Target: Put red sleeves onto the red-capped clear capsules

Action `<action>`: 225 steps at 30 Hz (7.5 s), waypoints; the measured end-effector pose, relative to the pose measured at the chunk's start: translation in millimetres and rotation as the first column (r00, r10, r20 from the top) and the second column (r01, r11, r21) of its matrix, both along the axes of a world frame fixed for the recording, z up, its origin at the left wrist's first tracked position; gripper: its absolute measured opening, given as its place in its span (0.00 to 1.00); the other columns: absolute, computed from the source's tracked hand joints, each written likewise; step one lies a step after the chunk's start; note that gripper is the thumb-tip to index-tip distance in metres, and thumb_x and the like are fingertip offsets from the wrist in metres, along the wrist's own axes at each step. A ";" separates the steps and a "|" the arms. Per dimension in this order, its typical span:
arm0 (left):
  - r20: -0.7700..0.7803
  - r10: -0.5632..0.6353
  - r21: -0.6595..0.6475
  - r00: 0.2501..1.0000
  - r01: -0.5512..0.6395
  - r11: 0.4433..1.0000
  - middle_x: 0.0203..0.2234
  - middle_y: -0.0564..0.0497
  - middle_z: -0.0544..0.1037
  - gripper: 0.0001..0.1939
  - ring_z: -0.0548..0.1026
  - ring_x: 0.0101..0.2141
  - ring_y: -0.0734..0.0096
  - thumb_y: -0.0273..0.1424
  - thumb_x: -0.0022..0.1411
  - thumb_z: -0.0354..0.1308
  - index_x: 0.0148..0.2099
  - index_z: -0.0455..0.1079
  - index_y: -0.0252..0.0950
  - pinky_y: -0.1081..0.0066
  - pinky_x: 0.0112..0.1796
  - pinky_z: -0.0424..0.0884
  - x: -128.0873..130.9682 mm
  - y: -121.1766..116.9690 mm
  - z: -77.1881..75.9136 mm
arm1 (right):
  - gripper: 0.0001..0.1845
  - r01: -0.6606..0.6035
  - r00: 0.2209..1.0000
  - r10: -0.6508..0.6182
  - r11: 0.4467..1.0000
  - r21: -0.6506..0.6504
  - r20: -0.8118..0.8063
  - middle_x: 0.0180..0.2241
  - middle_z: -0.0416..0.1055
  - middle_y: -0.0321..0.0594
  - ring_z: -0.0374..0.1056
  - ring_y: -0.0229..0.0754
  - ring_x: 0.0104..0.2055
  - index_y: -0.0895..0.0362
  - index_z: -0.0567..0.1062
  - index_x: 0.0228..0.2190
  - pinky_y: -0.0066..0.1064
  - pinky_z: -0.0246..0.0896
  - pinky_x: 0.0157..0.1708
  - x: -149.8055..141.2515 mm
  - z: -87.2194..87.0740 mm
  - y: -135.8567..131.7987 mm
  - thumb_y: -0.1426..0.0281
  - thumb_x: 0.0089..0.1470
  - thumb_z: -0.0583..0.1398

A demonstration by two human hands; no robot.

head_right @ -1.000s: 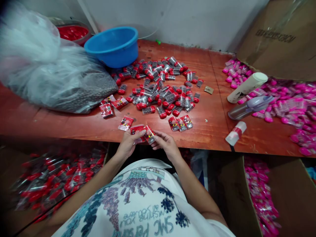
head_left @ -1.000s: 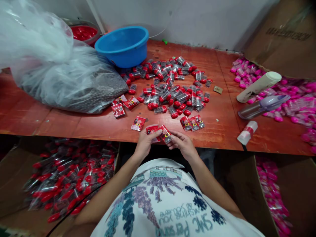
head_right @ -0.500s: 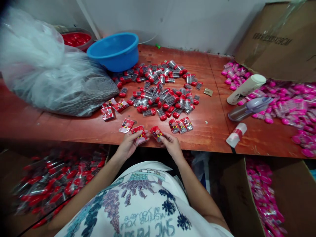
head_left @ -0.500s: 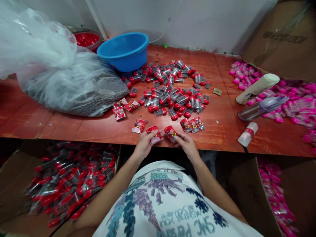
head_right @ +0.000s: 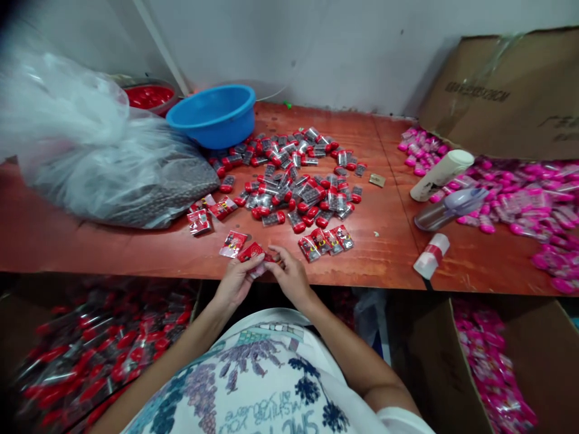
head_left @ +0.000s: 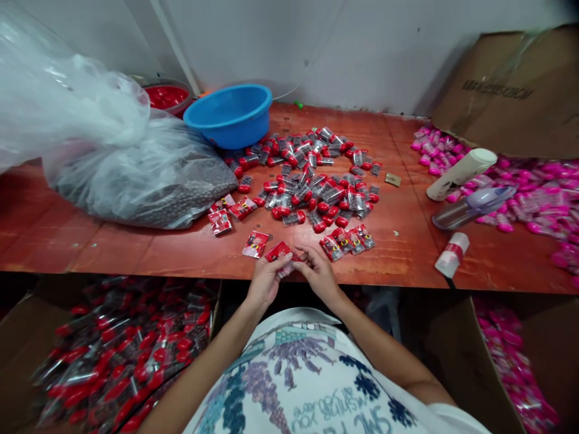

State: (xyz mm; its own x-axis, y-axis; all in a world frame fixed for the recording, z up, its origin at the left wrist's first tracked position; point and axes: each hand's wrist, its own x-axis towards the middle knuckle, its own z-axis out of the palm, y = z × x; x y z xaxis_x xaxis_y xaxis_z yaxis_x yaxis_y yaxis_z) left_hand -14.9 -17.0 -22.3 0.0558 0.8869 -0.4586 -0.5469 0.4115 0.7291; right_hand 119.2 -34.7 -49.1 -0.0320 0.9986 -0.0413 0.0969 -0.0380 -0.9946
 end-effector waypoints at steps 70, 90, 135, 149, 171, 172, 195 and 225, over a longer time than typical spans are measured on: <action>-0.004 0.223 0.057 0.975 -0.223 0.973 0.25 0.53 0.79 0.14 0.76 0.25 0.74 0.24 0.38 0.72 0.30 0.73 0.31 0.73 0.33 0.73 -12.9 9.8 16.6 | 0.24 -0.140 0.973 0.123 0.987 -0.075 -0.195 0.35 0.75 0.35 0.68 0.36 0.30 0.53 0.74 0.49 0.26 0.64 0.27 3.5 24.8 -0.7 0.63 0.49 0.64; -0.184 -0.045 0.163 0.982 0.075 0.984 0.28 0.53 0.79 0.29 0.76 0.30 0.71 0.22 0.36 0.73 0.44 0.74 0.34 0.71 0.37 0.71 -19.9 5.5 27.4 | 0.15 -0.133 0.979 0.115 0.986 -0.100 -0.169 0.33 0.76 0.36 0.72 0.39 0.32 0.54 0.73 0.40 0.29 0.67 0.30 11.2 29.2 -5.4 0.61 0.51 0.64; -0.307 0.085 0.284 0.948 0.006 0.959 0.31 0.53 0.80 0.19 0.76 0.32 0.71 0.25 0.41 0.71 0.39 0.75 0.36 0.72 0.40 0.70 -5.4 -4.9 32.8 | 0.25 -0.076 0.975 0.061 0.995 -0.063 -0.215 0.38 0.74 0.37 0.71 0.42 0.38 0.49 0.68 0.50 0.29 0.68 0.30 9.5 21.9 -11.3 0.65 0.50 0.64; -0.181 -0.082 0.158 0.980 0.112 0.981 0.29 0.52 0.79 0.14 0.76 0.30 0.71 0.25 0.43 0.70 0.35 0.74 0.33 0.72 0.36 0.72 0.3 -9.0 19.1 | 0.17 -0.007 0.991 0.003 1.000 -0.029 -0.130 0.29 0.73 0.33 0.67 0.38 0.29 0.54 0.75 0.38 0.28 0.63 0.31 15.6 7.5 -7.4 0.64 0.44 0.68; 0.020 0.034 -0.063 0.999 -0.033 0.997 0.27 0.48 0.81 0.20 0.79 0.28 0.68 0.20 0.38 0.71 0.38 0.75 0.30 0.71 0.32 0.76 0.3 4.7 4.6 | 0.16 -0.019 0.991 -0.001 0.989 0.149 0.135 0.33 0.70 0.36 0.65 0.38 0.31 0.53 0.73 0.45 0.29 0.62 0.32 10.1 21.2 4.4 0.64 0.54 0.61; 0.011 0.050 -0.055 0.999 -0.049 0.997 0.26 0.48 0.81 0.18 0.78 0.27 0.69 0.20 0.37 0.71 0.35 0.75 0.30 0.71 0.32 0.75 -2.2 5.4 4.0 | 0.15 -0.040 0.995 0.025 0.989 0.142 0.100 0.32 0.70 0.35 0.66 0.38 0.31 0.52 0.73 0.45 0.29 0.62 0.33 1.7 20.6 7.3 0.65 0.54 0.60; 0.108 0.315 -0.240 0.943 -0.283 0.929 0.20 0.54 0.76 0.05 0.73 0.20 0.77 0.20 0.49 0.66 0.28 0.72 0.32 0.74 0.25 0.73 -44.0 13.6 9.5 | 0.18 -0.360 0.549 0.013 0.906 0.221 0.836 0.43 0.70 0.53 0.62 0.53 0.46 0.59 0.73 0.49 0.43 0.57 0.49 -17.3 -6.7 89.3 0.69 0.56 0.58; 0.151 0.264 -0.175 0.953 -0.237 0.955 0.23 0.53 0.78 0.07 0.75 0.23 0.76 0.18 0.47 0.66 0.29 0.73 0.31 0.75 0.30 0.73 -13.8 19.2 15.5 | 0.14 -0.047 0.993 0.040 0.997 0.060 0.112 0.29 0.71 0.35 0.64 0.38 0.27 0.55 0.76 0.40 0.28 0.60 0.29 -5.1 29.7 2.0 0.62 0.54 0.58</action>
